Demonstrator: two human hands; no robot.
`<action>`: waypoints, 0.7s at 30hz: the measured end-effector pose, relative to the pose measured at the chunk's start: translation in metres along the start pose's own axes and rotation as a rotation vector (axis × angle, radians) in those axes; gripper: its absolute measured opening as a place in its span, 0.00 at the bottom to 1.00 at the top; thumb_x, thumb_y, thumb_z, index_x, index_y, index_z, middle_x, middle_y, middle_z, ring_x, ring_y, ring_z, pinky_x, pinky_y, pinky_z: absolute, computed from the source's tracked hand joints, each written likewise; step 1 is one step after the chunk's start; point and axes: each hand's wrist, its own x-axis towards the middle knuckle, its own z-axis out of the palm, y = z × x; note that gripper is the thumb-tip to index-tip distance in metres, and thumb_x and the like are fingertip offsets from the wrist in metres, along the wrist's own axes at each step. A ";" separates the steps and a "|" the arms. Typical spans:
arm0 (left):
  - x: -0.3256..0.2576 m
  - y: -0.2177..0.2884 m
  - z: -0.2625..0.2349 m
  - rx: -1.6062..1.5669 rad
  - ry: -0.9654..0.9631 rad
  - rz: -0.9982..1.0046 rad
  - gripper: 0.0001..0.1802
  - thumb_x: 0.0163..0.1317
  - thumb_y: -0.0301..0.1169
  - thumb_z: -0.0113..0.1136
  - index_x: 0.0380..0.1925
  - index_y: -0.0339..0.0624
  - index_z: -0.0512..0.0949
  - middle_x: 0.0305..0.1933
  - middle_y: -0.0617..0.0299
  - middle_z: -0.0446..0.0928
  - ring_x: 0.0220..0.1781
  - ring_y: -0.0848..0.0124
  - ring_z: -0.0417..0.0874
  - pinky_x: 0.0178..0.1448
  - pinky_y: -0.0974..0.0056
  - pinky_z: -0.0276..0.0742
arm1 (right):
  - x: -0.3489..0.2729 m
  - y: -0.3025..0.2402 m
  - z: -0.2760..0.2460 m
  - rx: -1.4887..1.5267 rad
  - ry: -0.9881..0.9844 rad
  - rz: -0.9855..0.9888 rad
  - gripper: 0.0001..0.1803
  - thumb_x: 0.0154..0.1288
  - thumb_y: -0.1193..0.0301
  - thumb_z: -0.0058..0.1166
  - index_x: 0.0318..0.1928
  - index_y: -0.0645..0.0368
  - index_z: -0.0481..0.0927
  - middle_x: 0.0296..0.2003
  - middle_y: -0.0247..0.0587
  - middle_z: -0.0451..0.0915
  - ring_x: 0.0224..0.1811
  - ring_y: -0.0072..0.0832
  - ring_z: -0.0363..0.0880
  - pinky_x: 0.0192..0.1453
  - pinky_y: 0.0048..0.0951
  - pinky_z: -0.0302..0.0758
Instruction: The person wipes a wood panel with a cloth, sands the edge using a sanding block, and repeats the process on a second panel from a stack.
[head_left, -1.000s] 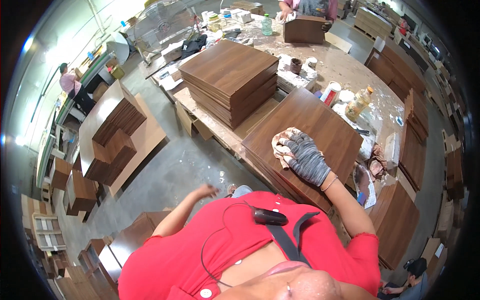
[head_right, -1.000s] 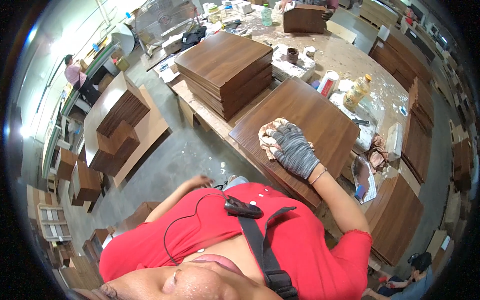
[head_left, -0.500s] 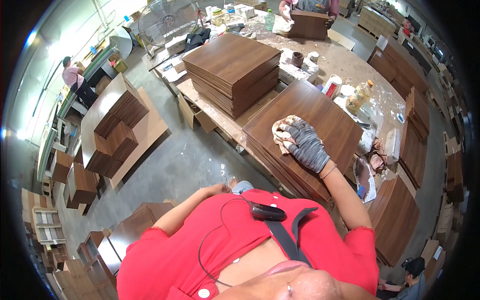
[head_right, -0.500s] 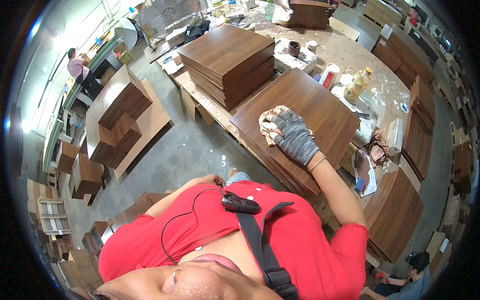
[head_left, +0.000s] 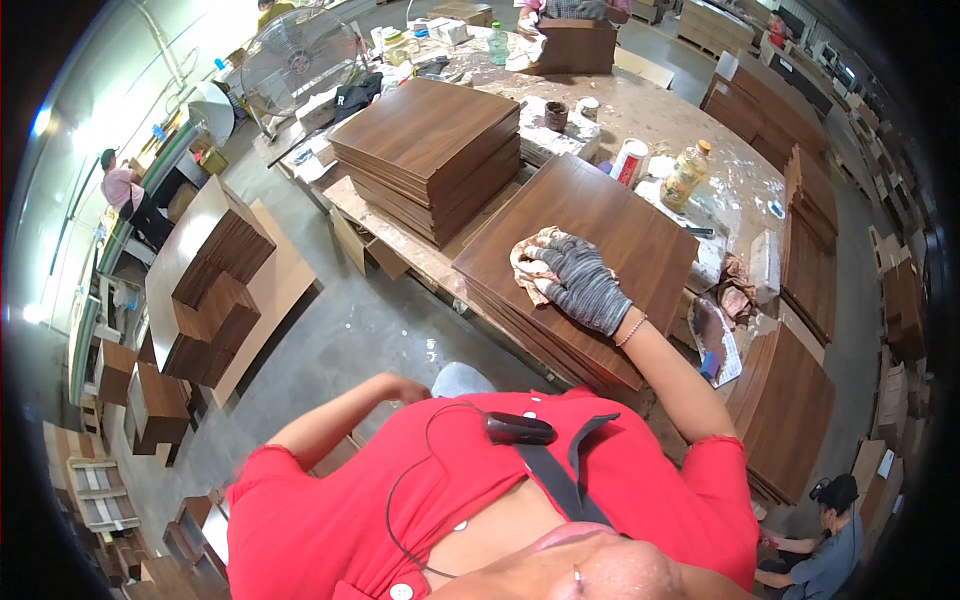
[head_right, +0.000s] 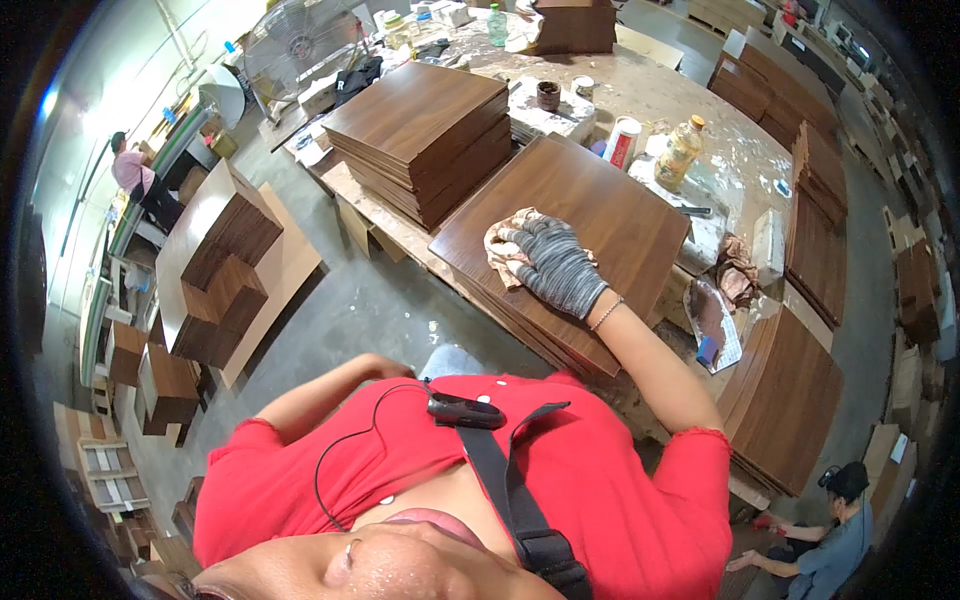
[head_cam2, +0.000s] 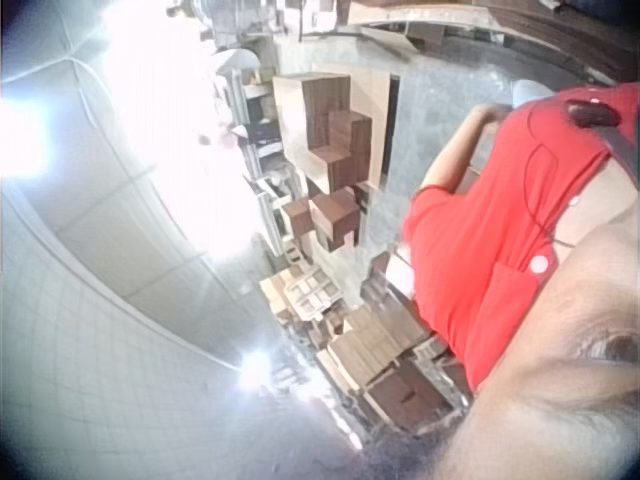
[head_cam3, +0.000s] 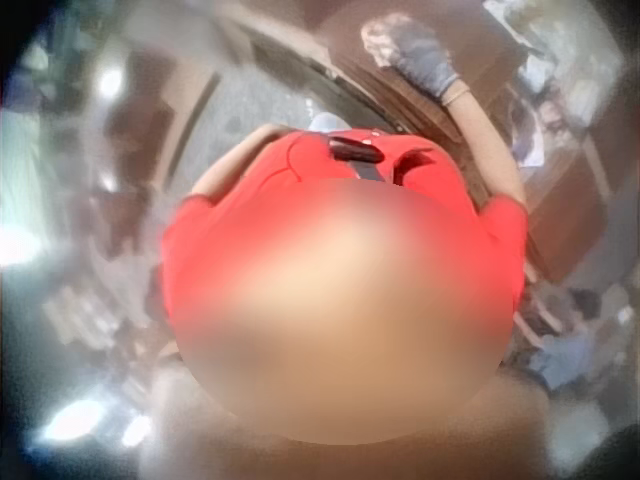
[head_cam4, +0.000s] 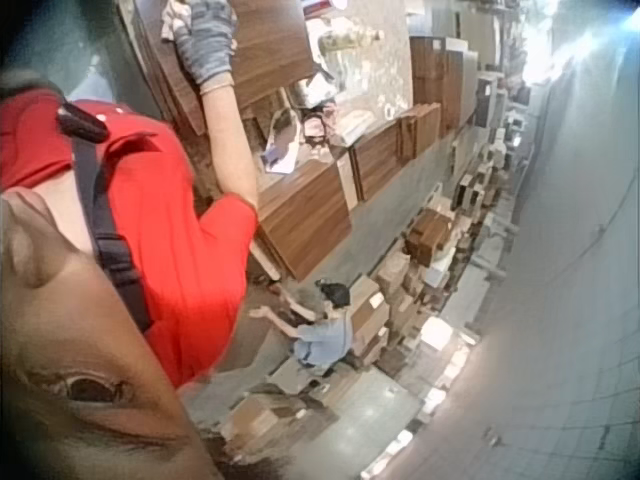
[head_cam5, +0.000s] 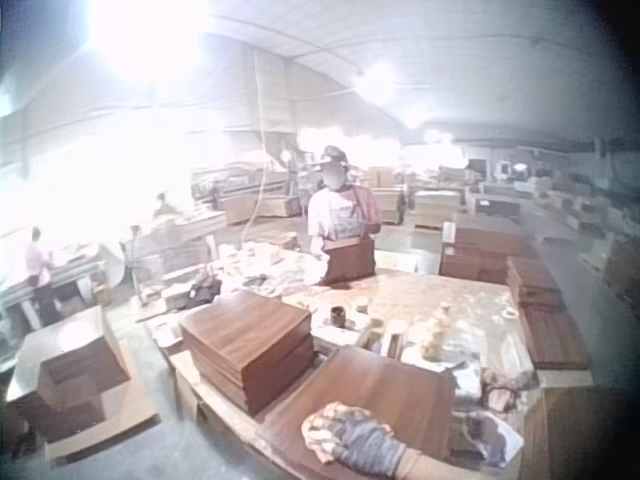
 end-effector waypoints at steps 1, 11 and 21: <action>0.012 0.014 0.002 0.289 0.117 -0.015 0.22 0.68 0.43 0.59 0.51 0.37 0.80 0.52 0.59 0.85 0.51 0.70 0.84 0.54 0.59 0.80 | 0.000 0.000 0.000 -0.018 0.000 -0.007 0.28 0.68 0.59 0.54 0.66 0.55 0.74 0.62 0.51 0.74 0.67 0.50 0.69 0.74 0.47 0.60; 0.078 0.100 0.004 0.511 0.274 0.518 0.22 0.70 0.41 0.56 0.57 0.40 0.80 0.54 0.56 0.84 0.51 0.62 0.85 0.57 0.55 0.79 | 0.000 -0.006 -0.005 0.046 0.007 0.074 0.24 0.68 0.60 0.54 0.63 0.49 0.78 0.63 0.47 0.74 0.69 0.46 0.68 0.76 0.46 0.60; 0.083 0.098 -0.024 0.339 0.020 0.439 0.22 0.71 0.41 0.55 0.57 0.40 0.79 0.52 0.56 0.85 0.50 0.63 0.86 0.55 0.56 0.79 | 0.002 -0.006 -0.008 0.056 -0.007 0.108 0.29 0.64 0.61 0.58 0.65 0.53 0.75 0.63 0.50 0.74 0.68 0.48 0.69 0.75 0.47 0.61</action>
